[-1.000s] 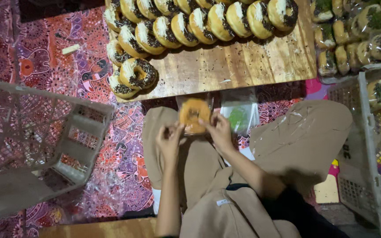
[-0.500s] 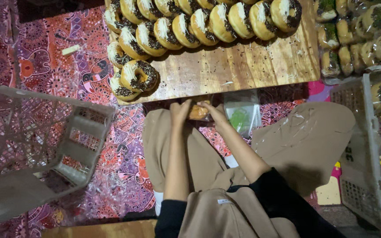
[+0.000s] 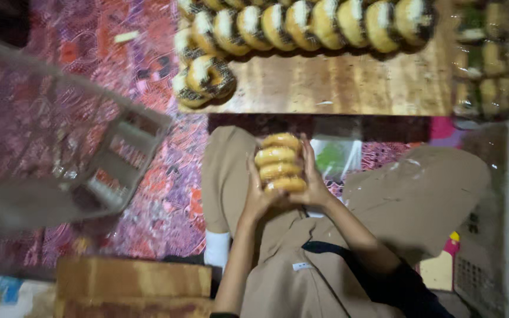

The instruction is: The person sits on the floor and individually places ring-shaped pastries into clear plastic bags, then seals them and stacks them in a crate. The person also uses a grater to apply topping to the pastries on a wooden board.

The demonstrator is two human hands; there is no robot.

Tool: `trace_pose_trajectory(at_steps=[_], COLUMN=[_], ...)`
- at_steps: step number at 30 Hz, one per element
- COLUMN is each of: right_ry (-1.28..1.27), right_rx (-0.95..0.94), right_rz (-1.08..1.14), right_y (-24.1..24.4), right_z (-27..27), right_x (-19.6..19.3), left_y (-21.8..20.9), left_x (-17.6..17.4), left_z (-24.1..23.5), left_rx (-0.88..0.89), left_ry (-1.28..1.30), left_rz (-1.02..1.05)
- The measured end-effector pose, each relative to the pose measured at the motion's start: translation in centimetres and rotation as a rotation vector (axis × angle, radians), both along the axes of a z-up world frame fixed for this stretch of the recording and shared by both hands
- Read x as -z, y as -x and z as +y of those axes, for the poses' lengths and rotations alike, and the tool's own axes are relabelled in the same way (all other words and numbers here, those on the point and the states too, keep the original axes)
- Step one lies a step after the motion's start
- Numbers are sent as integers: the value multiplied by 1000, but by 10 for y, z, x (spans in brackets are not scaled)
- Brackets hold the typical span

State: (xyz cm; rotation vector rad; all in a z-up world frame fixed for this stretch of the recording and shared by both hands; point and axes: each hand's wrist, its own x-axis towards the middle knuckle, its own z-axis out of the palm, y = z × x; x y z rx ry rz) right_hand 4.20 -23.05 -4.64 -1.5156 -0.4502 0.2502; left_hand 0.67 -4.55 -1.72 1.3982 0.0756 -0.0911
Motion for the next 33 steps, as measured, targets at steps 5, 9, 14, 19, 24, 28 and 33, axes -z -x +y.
trace_pose_trajectory(at_steps=[5,9,14,19,24,28,33], right_ry=[229,358,258,120,52,21,-23], right_rx=[-242,-416,-514,-432,-284,-87,615], right_rz=[-622,-590,-573,-924,-541,-335,-48], right_y=[18,23,17,12,23,37,83], right_z=[19,33,34,37,-8,-93,-250], right_x=[-56,-54,-20,-19,-57,-83,-130], left_y=[81,116,115,92,71,55,33], left_x=[-65,-67,-40,-16,4,-6,-40], left_z=[43,61,60,66,37,-25,-124], left_rx=[33,134,118,124,390,657,738], left_ry=[-561,-813,-768,-1107,-666,-15,308], left_rz=[-338,-220,-273,-818,-701,-252,-179])
